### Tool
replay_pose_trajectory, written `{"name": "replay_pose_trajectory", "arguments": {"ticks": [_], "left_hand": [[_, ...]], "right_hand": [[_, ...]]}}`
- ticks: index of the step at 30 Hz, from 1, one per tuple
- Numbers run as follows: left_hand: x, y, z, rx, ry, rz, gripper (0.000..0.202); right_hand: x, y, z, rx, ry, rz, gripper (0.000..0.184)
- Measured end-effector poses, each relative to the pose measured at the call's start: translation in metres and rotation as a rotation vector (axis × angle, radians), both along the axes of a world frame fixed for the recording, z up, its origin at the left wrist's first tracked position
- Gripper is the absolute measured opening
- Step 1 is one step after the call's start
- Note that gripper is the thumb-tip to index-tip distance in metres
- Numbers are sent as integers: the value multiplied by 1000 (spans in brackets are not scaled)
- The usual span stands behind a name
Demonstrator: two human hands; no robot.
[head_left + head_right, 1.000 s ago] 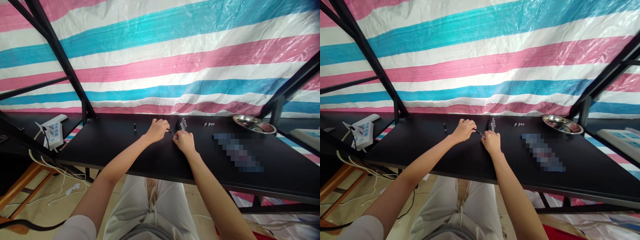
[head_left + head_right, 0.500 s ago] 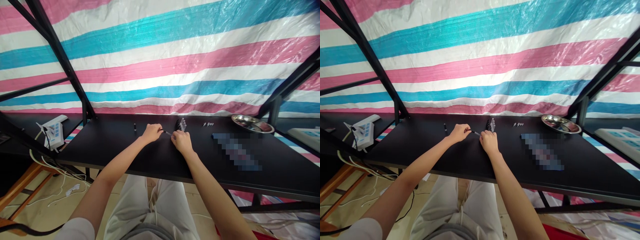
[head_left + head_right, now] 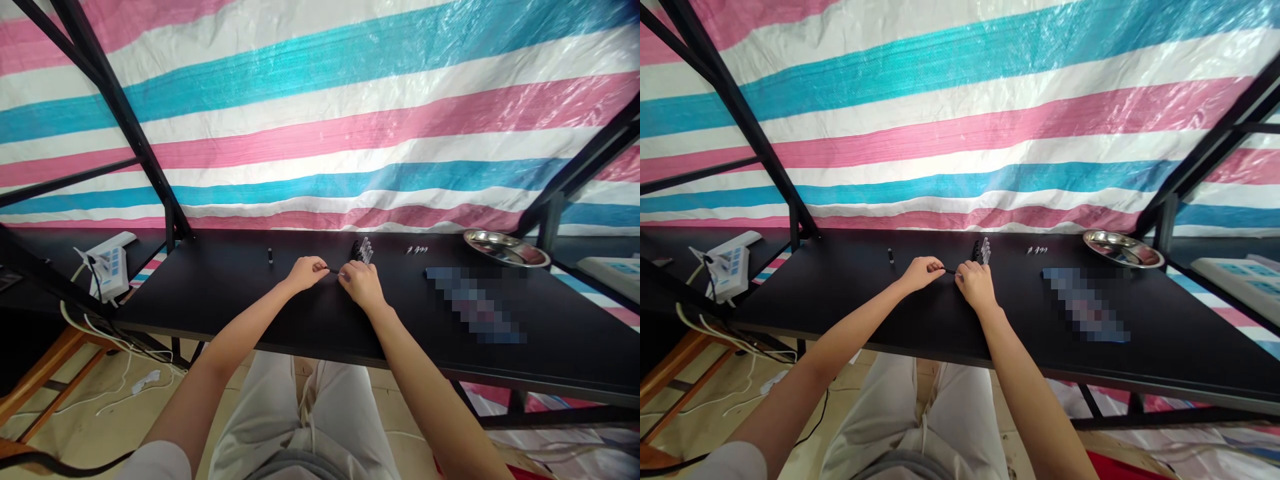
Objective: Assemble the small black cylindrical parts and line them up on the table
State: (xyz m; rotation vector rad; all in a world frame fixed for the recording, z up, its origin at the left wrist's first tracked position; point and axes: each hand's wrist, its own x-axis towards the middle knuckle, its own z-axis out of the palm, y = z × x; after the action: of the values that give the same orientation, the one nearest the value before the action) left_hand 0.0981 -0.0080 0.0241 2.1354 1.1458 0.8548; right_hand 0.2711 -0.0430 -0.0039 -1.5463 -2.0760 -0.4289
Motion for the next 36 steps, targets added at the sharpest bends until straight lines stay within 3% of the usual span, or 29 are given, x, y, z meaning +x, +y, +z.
{"name": "replay_pose_trajectory", "arguments": {"ticks": [6, 21, 26, 29, 31, 36], "left_hand": [[5, -1, -3, 31, 27, -25, 14], [13, -8, 8, 123, 229, -39, 17], [17, -14, 10, 172, 192, -43, 15], [3, -17, 14, 206, 100, -38, 18], [-16, -16, 17, 246, -27, 39, 23], [-79, -2, 14, 282, -464, 530, 24]], "right_hand": [[2, -1, 0, -2, -28, 34, 15], [-2, -4, 1, -81, -46, 89, 17], [-10, -3, -2, -108, 102, 89, 18], [-15, -1, -5, -162, 301, 156, 20], [-19, 2, -6, -212, 438, 206, 21], [-40, 21, -2, -392, 570, 265, 18]]}}
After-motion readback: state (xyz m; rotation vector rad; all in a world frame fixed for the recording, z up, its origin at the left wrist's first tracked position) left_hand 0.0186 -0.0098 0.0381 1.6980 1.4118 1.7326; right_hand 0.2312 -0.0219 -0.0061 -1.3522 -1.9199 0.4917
